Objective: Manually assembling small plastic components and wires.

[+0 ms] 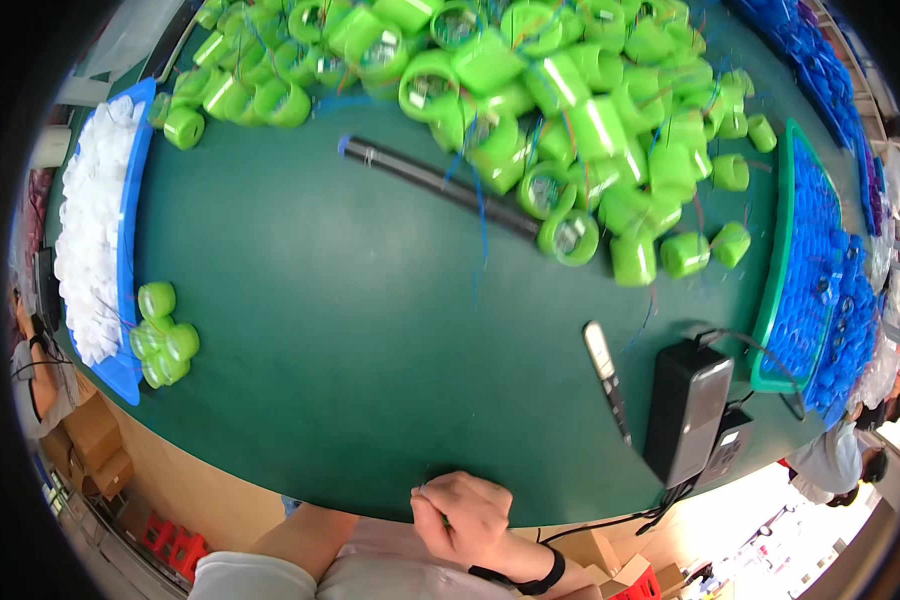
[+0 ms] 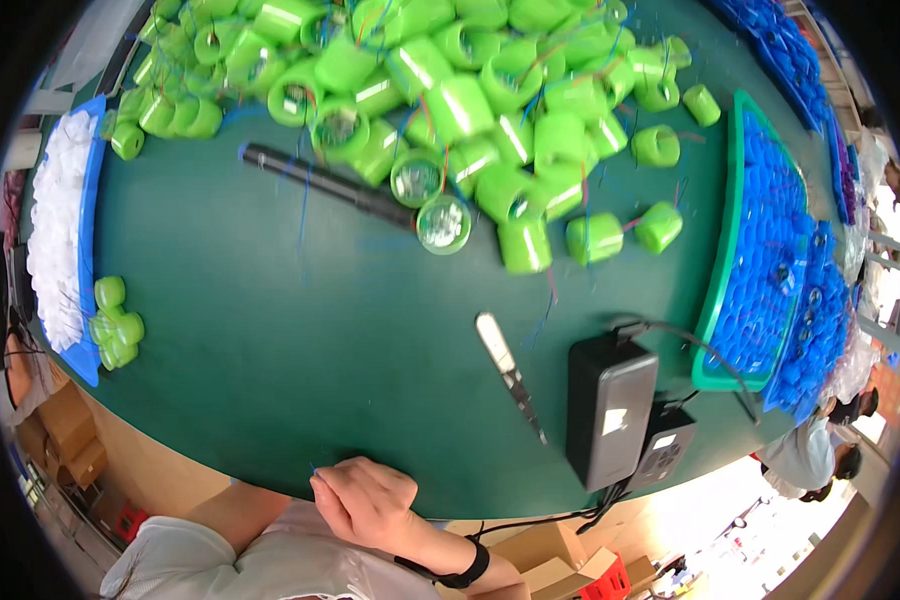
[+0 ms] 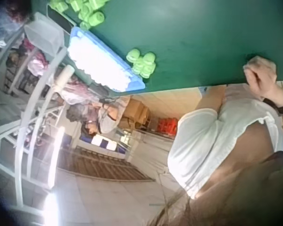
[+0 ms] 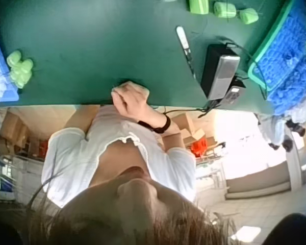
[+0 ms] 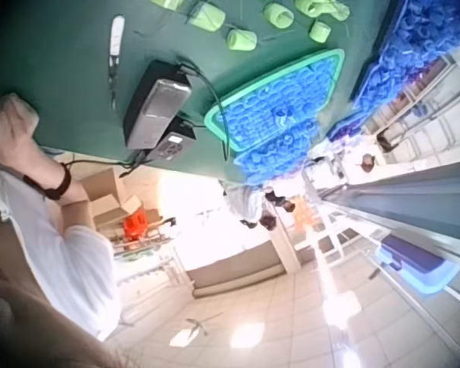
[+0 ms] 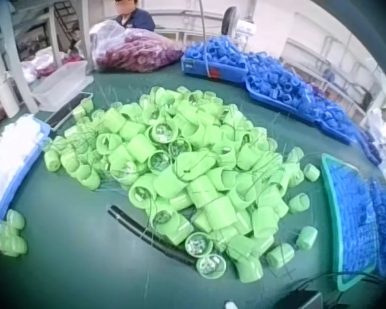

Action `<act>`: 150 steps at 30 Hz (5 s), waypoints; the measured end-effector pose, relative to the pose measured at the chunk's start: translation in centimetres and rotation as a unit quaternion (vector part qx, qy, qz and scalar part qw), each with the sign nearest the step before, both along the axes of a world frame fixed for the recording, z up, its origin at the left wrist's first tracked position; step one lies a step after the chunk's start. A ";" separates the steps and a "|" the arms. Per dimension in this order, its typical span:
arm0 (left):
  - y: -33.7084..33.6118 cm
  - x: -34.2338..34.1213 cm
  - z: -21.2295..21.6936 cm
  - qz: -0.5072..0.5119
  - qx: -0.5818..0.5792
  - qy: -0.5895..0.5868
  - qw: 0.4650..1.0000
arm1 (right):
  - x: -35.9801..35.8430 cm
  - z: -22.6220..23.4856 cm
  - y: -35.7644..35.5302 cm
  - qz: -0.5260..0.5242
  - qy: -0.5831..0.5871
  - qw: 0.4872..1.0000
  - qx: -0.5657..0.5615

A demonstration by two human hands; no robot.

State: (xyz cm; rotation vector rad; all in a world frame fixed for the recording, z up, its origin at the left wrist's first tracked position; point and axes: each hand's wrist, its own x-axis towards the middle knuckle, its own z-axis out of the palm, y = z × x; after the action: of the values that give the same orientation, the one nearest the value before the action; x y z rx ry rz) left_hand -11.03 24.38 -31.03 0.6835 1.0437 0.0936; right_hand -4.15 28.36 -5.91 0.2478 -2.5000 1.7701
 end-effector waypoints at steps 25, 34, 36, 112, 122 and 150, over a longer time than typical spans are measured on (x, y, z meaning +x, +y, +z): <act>-4.7 9.0 -4.8 -0.011 -0.012 0.152 0.988 | 2.5 0.6 -1.2 -0.115 -0.033 0.993 -0.009; -1.5 2.7 -3.3 -0.019 0.089 0.141 0.986 | 2.5 0.4 -0.3 -0.066 -0.035 0.997 -0.022; -1.6 1.6 -1.8 -0.023 0.115 0.159 0.980 | 2.3 0.2 -0.4 -0.065 -0.011 0.998 -0.016; -17.0 8.5 35.2 0.691 0.450 0.296 0.482 | 2.6 7.2 -2.4 0.217 -0.048 0.966 -0.133; -19.2 8.1 34.7 0.741 0.431 0.260 0.445 | 1.0 7.9 -3.5 0.247 -0.065 0.952 -0.171; -20.9 3.5 27.3 0.451 0.525 0.665 0.282 | -3.6 2.7 -7.4 -0.026 0.001 0.998 -0.057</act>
State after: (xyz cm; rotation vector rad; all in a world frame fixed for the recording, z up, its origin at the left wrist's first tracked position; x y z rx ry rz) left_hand -7.55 3.46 -3.72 1.2589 3.0928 1.6336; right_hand -7.75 20.92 -3.26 0.1742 -2.3719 1.8817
